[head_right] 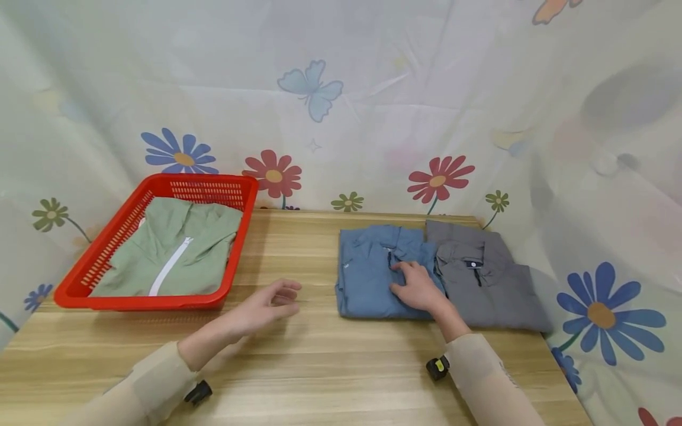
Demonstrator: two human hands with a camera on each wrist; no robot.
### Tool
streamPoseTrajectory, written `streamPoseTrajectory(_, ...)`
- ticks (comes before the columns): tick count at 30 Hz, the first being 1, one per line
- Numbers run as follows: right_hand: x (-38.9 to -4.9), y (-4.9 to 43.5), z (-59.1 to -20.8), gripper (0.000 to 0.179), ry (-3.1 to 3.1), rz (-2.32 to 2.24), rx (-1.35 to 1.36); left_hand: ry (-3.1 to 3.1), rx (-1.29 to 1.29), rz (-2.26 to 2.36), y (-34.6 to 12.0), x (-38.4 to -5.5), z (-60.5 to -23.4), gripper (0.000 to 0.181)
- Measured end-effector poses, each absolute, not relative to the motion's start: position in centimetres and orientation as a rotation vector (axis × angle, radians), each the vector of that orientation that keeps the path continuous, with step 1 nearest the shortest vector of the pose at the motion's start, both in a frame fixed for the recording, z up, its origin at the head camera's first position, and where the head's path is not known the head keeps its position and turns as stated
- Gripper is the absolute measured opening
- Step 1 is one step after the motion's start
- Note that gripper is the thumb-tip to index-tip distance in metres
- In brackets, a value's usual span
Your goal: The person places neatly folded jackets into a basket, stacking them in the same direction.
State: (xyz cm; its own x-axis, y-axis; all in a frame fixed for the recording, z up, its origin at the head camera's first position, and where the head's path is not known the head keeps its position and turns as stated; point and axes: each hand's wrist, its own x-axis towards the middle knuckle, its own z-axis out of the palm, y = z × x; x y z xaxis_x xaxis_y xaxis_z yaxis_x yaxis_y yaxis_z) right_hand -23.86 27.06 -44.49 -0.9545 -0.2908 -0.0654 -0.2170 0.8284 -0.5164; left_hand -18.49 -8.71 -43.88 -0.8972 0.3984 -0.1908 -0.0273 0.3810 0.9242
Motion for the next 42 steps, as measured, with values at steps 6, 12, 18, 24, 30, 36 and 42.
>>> streamPoseTrajectory(6,-24.0,25.8,-44.5,0.043,2.869,-0.800,-0.465,2.247,0.273,1.569,-8.6,-19.2,-44.0,0.045)
streamPoseTrajectory(12,-24.1,24.7,-44.7,0.043,2.866,-0.803,-0.513,2.247,0.244,1.608,-8.3,-19.7,-44.4,0.046)
streamPoseTrajectory(18,-24.4,23.5,-44.8,0.043,2.830,-0.831,-0.563,2.251,0.171,1.662,-8.0,-20.1,-44.4,0.051)
streamPoseTrajectory(24,-24.3,22.4,-44.7,0.043,2.801,-0.867,-0.596,2.244,0.131,1.702,-8.0,-20.6,-44.5,0.054)
streamPoseTrajectory(30,-24.1,21.1,-44.5,0.041,2.787,-0.877,-0.622,2.212,0.091,1.745,-8.2,-21.1,-44.4,0.056)
streamPoseTrajectory(36,-24.0,20.2,-44.3,0.039,2.762,-0.902,-0.615,2.214,0.046,1.771,-8.2,-21.5,-44.6,0.058)
streamPoseTrajectory(42,-24.0,19.4,-44.5,0.038,2.736,-0.938,-0.659,2.227,0.018,1.800,-8.3,-21.7,-44.6,0.055)
